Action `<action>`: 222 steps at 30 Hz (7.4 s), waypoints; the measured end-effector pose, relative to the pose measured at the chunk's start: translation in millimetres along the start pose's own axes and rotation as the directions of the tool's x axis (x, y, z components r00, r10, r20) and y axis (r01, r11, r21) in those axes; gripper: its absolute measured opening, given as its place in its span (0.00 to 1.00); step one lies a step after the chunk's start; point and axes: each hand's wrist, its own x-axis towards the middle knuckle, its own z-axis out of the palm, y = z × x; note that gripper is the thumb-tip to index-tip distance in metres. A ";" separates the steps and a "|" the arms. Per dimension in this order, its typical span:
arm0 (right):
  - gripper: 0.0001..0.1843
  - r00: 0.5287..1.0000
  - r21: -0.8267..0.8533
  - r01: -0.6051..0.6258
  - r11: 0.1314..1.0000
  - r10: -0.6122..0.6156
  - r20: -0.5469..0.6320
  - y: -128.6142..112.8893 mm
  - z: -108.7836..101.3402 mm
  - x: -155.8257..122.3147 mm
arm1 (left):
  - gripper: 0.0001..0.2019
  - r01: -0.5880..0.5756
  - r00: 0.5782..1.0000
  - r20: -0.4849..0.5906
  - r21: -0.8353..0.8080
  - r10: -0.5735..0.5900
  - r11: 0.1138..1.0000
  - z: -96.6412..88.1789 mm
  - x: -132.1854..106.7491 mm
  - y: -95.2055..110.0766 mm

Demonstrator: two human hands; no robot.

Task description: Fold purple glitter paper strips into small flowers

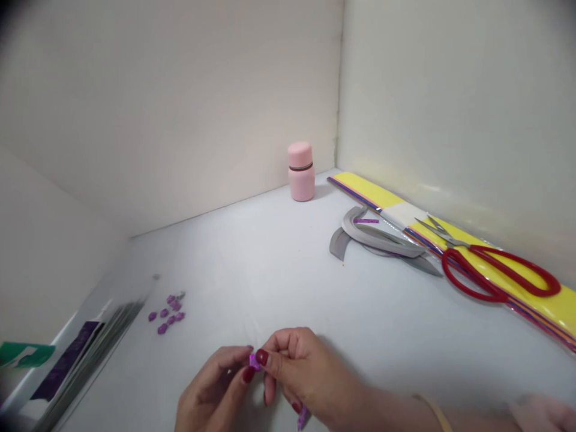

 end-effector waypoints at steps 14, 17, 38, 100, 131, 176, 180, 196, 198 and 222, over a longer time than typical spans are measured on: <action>0.13 0.999 -0.160 -0.041 0.986 0.037 -0.028 1.1 -2.8 0.1 | 0.15 0.427 0.900 -0.068 -0.055 -0.430 0.903 -0.2 6.7 1.8; 0.11 0.998 -0.195 -0.051 0.979 0.042 -0.052 -4.9 -1.0 -2.1 | 0.16 0.416 0.900 -0.111 -0.065 -0.421 0.907 3.1 5.8 4.3; 0.12 0.998 -0.086 -0.010 0.996 0.004 -0.058 -9.8 1.7 -2.8 | 0.11 -0.537 0.819 0.138 0.528 0.557 0.658 -5.7 -1.4 -11.2; 0.15 0.980 -0.232 0.195 0.953 -0.199 0.010 -3.2 -1.2 -2.9 | 0.11 -0.323 0.942 0.036 0.378 0.334 0.868 -1.0 -3.9 -15.4; 0.18 0.998 -0.158 0.046 0.986 -0.039 0.046 -8.5 0.3 -2.5 | 0.11 0.526 0.849 0.177 -0.202 -0.497 0.826 -4.7 13.5 4.2; 0.16 0.996 -0.139 0.060 0.988 -0.068 -0.051 -5.4 -1.6 -0.1 | 0.07 -0.351 0.934 0.094 0.426 0.345 0.834 -3.9 2.6 3.4; 0.15 0.998 -0.083 0.046 0.996 -0.049 -0.044 -8.1 0.8 -3.0 | 0.13 -0.563 0.787 0.148 0.569 0.599 0.600 -6.7 4.2 -2.0; 0.17 0.996 -0.083 0.065 0.994 -0.070 -0.056 -7.1 0.7 -0.7 | 0.14 -0.640 0.753 0.288 0.531 0.592 0.556 -14.8 2.7 -18.6; 0.16 0.996 -0.088 0.068 0.994 -0.073 -0.050 -5.4 -0.5 0.5 | 0.15 -0.629 0.759 0.268 0.541 0.594 0.559 -13.0 1.4 -16.9; 0.18 0.991 -0.155 0.099 0.983 -0.111 -0.075 -4.4 -0.3 1.3 | 0.09 0.341 0.940 0.028 -0.101 -0.340 0.935 2.6 5.7 0.6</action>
